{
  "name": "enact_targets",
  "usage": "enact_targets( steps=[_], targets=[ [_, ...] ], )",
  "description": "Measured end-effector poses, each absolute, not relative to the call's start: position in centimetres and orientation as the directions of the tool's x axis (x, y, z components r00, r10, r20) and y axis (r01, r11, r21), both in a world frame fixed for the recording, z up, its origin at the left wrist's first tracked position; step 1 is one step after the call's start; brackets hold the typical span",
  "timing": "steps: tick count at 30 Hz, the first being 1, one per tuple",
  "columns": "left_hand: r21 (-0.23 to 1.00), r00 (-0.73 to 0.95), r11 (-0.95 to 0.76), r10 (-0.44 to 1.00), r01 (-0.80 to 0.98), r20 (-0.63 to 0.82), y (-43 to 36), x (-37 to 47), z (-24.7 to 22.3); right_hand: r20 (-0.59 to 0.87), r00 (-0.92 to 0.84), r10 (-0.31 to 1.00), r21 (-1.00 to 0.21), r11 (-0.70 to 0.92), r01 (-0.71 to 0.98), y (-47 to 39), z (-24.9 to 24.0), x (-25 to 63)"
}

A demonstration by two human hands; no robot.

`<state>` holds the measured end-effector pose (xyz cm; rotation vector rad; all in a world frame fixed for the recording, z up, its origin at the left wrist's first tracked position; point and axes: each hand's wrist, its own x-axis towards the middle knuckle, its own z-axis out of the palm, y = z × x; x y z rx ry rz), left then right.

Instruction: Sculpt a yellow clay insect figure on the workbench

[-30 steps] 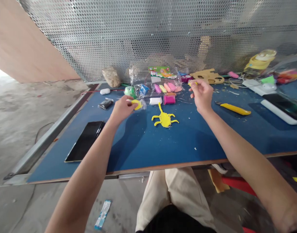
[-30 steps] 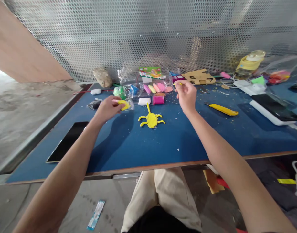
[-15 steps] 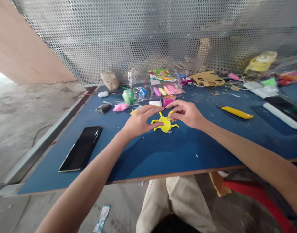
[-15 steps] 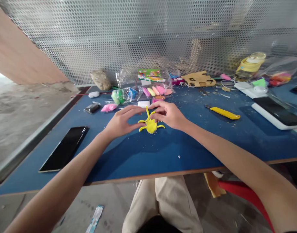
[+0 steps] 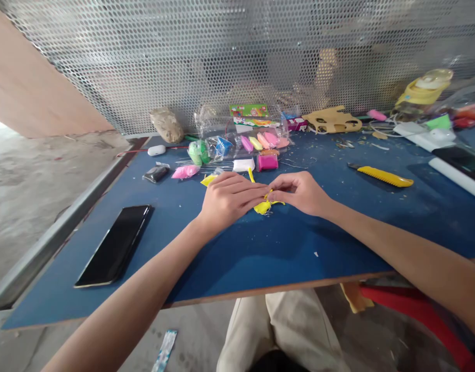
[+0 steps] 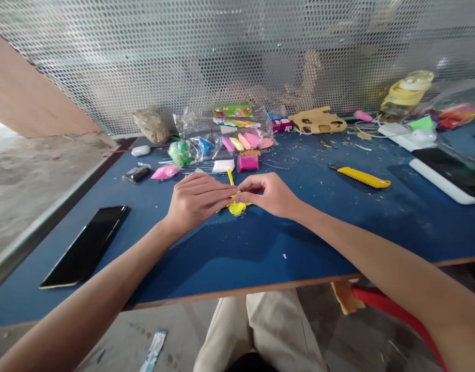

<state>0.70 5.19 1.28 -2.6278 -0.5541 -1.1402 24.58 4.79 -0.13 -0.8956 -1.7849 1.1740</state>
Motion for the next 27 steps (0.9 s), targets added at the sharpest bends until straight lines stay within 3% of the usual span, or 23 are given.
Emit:
enact_targets(
  steps=[7,11,15,20,27],
  targets=[
    [0.027,0.694,-0.919,0.316,0.393,0.647,6.0,0.5,0.6,0.303,-0.466,0.831,-0.846,0.460,0.269,5.9,-0.6,25.7],
    [0.155,0.773,-0.935,0.352,0.319,0.527,6.4,0.1,0.4,0.416,-0.574,0.705,-0.643,0.674,0.363,6.5,-0.7,26.3],
    [0.224,0.801,-0.938,0.343,0.264,0.491,6.5,-0.3,0.6,0.505,-0.703,0.500,-0.446,0.849,0.283,7.0,-1.4,26.5],
    [0.248,0.814,-0.933,0.351,0.261,0.462,6.4,-0.2,0.7,0.548,-0.691,0.471,-0.396,0.874,0.282,7.2,-2.3,26.4],
    [0.232,0.840,-0.933,0.349,0.273,0.415,6.0,0.0,0.9,0.527,-0.783,0.330,-0.210,0.944,0.257,7.4,-2.0,26.5]
  ],
)
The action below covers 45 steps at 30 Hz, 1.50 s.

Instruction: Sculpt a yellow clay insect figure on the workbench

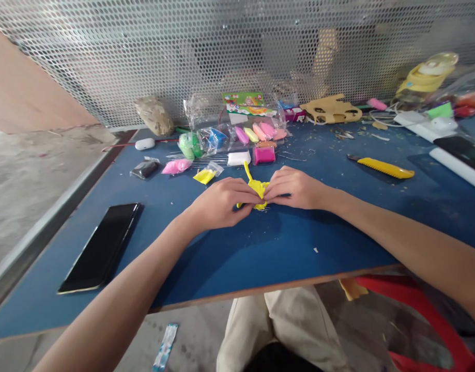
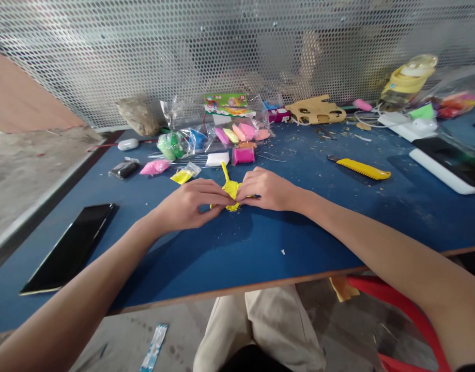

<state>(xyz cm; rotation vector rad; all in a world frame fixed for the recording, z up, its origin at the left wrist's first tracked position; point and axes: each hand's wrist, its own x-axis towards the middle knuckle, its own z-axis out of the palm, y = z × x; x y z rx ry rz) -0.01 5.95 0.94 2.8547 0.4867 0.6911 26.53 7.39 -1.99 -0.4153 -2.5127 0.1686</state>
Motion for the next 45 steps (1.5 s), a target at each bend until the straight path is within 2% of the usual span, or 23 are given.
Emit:
enact_targets(
  steps=[6,15,22,32,39,42,45],
  targets=[
    [0.189,0.869,-0.940,0.336,0.284,0.364,5.8,0.2,1.0,0.499,-0.798,0.339,-0.107,0.937,0.332,7.1,-1.5,26.7],
    [0.186,0.883,-0.942,0.327,0.278,0.335,5.8,0.2,0.9,0.469,-0.834,0.292,-0.081,0.954,0.288,7.0,-1.3,26.7],
    [0.213,0.886,-0.941,0.323,0.263,0.334,5.7,0.2,0.9,0.497,-0.807,0.319,-0.145,0.947,0.285,6.8,-1.1,26.8],
    [0.153,0.892,-0.948,0.314,0.278,0.325,5.5,0.1,1.2,0.492,-0.805,0.330,-0.057,0.936,0.349,7.1,-1.5,26.8],
    [0.109,0.886,-0.958,0.287,0.265,0.363,5.6,-0.3,1.3,0.490,-0.731,0.475,-0.157,0.873,0.462,7.0,-1.4,26.7],
    [0.103,0.852,-0.953,0.301,0.285,0.429,5.5,-0.4,1.4,0.491,-0.718,0.493,-0.210,0.867,0.451,7.0,-0.9,27.0],
    [0.122,0.859,-0.952,0.306,0.281,0.411,5.4,-0.3,1.3,0.509,-0.700,0.501,-0.238,0.864,0.444,7.0,-0.4,27.3]
  ],
)
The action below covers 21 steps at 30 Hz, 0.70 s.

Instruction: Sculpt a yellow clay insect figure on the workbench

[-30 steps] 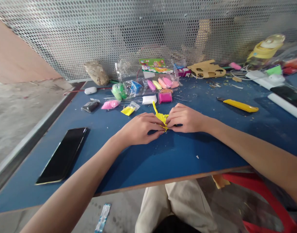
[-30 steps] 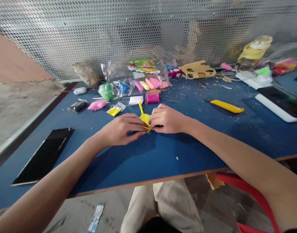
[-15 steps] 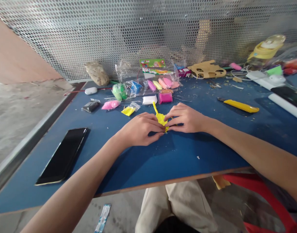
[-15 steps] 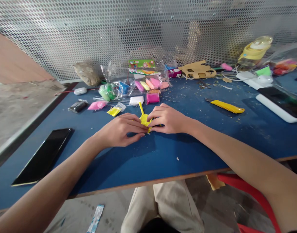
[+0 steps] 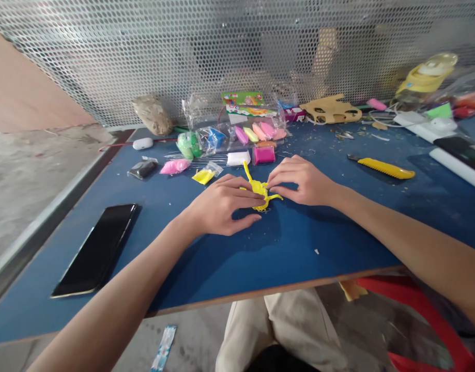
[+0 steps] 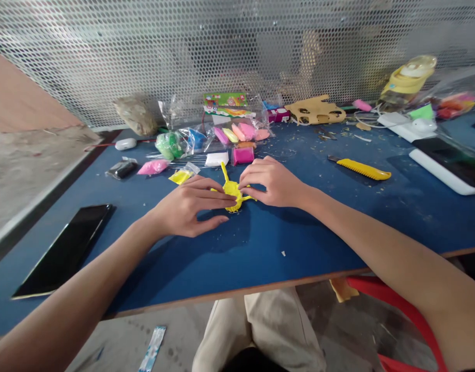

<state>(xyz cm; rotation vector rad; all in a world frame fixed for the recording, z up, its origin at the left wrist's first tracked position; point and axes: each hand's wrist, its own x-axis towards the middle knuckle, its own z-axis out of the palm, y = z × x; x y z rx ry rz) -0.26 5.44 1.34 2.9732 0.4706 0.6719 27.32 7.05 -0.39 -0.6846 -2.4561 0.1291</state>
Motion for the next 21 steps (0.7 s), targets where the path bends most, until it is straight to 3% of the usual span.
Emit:
enact_targets(
  steps=[4,11,16,21],
  targets=[
    [0.106,0.894,-0.960,0.281,0.260,0.349,5.4,0.0,0.8,0.523,-0.670,0.527,-0.271,0.848,0.455,7.1,-0.3,27.5],
    [-0.037,0.895,-0.956,0.260,0.293,0.362,5.3,0.2,0.3,0.512,-0.673,0.534,-0.306,0.845,0.439,7.1,-0.4,27.4],
    [-0.013,0.893,-0.957,0.267,0.291,0.362,5.3,0.2,0.2,0.493,-0.730,0.474,-0.293,0.880,0.374,7.3,-0.5,27.6],
    [0.012,0.880,-0.966,0.241,0.259,0.409,5.7,-0.2,0.2,0.459,-0.784,0.418,-0.205,0.909,0.364,7.5,-1.2,27.5]
  ],
)
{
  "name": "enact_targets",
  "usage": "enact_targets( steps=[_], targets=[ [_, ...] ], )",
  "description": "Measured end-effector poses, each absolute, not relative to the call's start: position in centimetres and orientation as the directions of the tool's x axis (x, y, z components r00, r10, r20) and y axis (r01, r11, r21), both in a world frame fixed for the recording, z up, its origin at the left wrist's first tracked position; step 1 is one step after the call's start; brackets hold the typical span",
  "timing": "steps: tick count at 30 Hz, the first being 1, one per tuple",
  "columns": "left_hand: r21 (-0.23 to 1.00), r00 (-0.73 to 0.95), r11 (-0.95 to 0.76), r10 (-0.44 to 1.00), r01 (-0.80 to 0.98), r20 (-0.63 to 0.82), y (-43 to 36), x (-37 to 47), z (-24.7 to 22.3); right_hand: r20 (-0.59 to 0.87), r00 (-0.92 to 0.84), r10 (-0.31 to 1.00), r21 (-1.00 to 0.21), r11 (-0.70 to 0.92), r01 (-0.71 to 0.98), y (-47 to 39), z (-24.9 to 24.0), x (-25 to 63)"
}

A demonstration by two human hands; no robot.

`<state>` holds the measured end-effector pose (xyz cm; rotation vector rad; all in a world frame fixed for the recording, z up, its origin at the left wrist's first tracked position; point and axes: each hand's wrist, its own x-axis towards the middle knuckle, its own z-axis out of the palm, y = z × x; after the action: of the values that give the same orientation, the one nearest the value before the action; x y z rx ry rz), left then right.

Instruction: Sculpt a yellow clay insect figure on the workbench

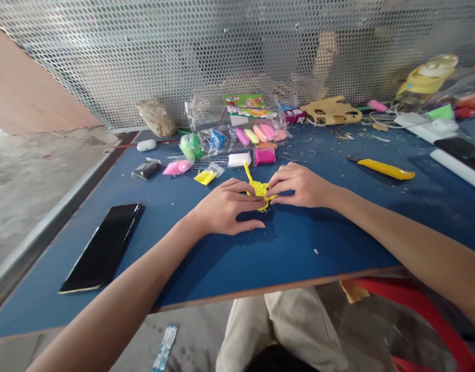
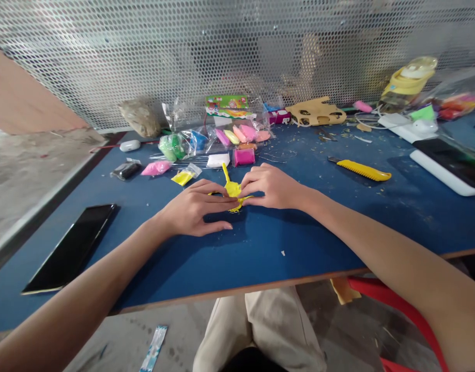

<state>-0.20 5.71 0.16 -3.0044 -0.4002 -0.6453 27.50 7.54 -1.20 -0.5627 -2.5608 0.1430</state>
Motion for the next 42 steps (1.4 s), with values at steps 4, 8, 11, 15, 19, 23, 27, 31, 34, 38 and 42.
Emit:
enact_targets(
  steps=[4,8,11,15,19,23,27,31,34,38,42],
  targets=[
    [-0.031,0.862,-0.951,0.264,0.307,0.433,6.0,-0.5,0.5,0.424,-0.808,0.409,-0.131,0.911,0.391,7.7,-1.9,27.2],
    [-0.069,0.888,-0.936,0.300,0.344,0.350,6.0,-0.5,0.7,0.426,-0.806,0.412,-0.135,0.909,0.393,7.6,-2.2,26.8],
    [-0.043,0.906,-0.942,0.308,0.334,0.290,5.8,-0.3,0.7,0.441,-0.798,0.412,-0.135,0.909,0.395,7.3,-2.2,26.5],
    [-0.011,0.918,-0.950,0.300,0.313,0.257,5.8,-0.3,0.5,0.450,-0.783,0.429,-0.125,0.899,0.421,7.2,-1.9,26.3],
    [0.014,0.923,-0.953,0.298,0.304,0.244,5.9,-0.3,0.4,0.550,-0.622,0.558,-0.327,0.829,0.454,7.4,-1.5,26.6],
    [0.065,0.905,-0.953,0.303,0.297,0.299,5.9,-0.3,0.4,0.586,-0.434,0.684,-0.556,0.730,0.398,7.3,-1.2,27.0],
    [0.081,0.874,-0.946,0.321,0.313,0.365,5.9,-0.3,0.6,0.513,-0.679,0.525,-0.445,0.839,0.312,7.2,-1.2,27.0],
    [0.107,0.888,-0.950,0.313,0.294,0.338,5.9,-0.2,0.4,0.537,-0.769,0.346,-0.269,0.935,0.232,7.6,-1.5,27.1],
    [0.118,0.895,-0.950,0.313,0.291,0.319,6.0,-0.2,0.1,0.507,-0.813,0.287,-0.171,0.958,0.231,7.9,-1.8,27.0],
    [0.139,0.903,-0.954,0.295,0.264,0.311,6.1,-0.2,0.0,0.449,-0.864,0.229,-0.028,0.970,0.242,7.7,-2.0,26.7],
    [0.146,0.911,-0.956,0.286,0.253,0.296,6.0,0.0,0.1,0.435,-0.871,0.228,0.063,0.958,0.281,7.3,-1.9,26.2]
  ],
)
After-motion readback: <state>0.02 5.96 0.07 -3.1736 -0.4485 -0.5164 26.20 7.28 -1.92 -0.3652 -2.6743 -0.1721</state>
